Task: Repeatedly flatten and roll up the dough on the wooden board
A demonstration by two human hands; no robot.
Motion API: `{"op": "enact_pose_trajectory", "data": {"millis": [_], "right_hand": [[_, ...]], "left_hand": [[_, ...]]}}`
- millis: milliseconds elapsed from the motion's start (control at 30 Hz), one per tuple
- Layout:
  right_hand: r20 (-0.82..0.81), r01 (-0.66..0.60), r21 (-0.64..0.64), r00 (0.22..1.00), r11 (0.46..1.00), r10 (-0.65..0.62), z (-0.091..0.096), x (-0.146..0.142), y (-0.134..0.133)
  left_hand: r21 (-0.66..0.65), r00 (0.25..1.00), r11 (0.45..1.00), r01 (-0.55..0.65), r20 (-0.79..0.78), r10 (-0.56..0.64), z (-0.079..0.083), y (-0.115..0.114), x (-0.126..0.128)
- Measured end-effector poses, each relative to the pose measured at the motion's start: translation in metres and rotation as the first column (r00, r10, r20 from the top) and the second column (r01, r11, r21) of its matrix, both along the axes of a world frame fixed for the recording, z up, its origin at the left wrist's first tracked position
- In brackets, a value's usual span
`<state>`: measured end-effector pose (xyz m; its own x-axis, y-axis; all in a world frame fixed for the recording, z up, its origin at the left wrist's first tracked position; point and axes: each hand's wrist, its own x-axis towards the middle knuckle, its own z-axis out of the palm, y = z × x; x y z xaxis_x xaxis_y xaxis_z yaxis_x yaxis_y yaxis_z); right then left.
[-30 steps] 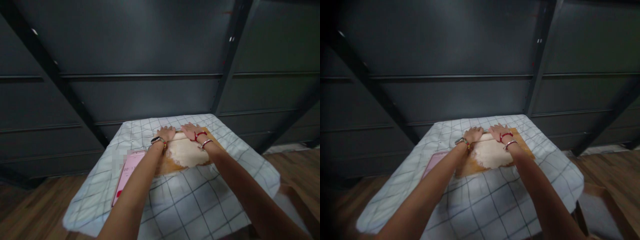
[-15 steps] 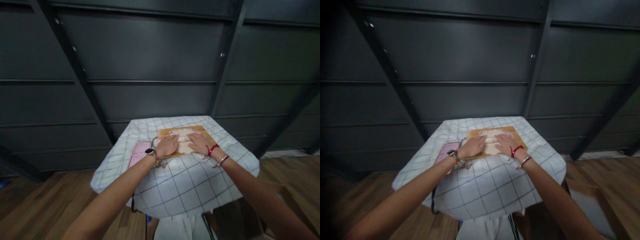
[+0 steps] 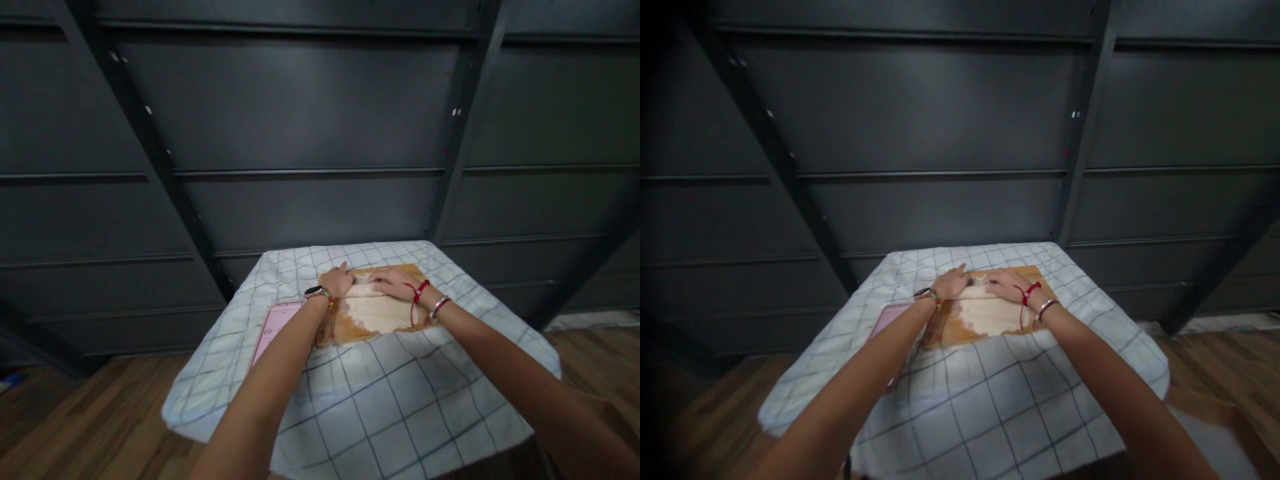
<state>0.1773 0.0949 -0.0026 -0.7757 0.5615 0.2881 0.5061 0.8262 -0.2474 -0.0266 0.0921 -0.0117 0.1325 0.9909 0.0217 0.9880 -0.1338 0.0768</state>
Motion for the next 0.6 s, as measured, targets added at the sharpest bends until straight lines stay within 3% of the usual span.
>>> {"op": "enact_pose_trajectory", "data": {"millis": [133,267,367,467,600], "right_hand": [[0.026,0.083,-0.005,0.996,0.997,-0.083,-0.003,-0.005,0.017],[-0.002,0.014,-0.034,1.000,0.999,-0.014,-0.008,-0.004,0.023],[0.015,-0.031,0.016,0.999,0.999,0.031,-0.012,-0.002,0.021],[0.025,-0.001,0.081,1.000,0.997,-0.001,-0.012,-0.004,0.013],[-0.004,0.033,0.062,0.999,0.998,-0.033,-0.010,-0.010,0.003]], "left_hand": [[-0.095,0.979,0.981,-0.171,0.096,0.179,-0.001,0.018,-0.001],[-0.125,0.976,0.977,-0.172,0.115,0.186,-0.001,0.021,0.000],[-0.121,0.976,0.978,-0.167,0.117,0.181,0.000,0.020,0.000],[-0.128,0.981,0.980,-0.151,0.104,0.165,0.001,0.020,0.000],[-0.143,0.983,0.979,-0.142,0.096,0.157,0.001,0.020,-0.001]]}}
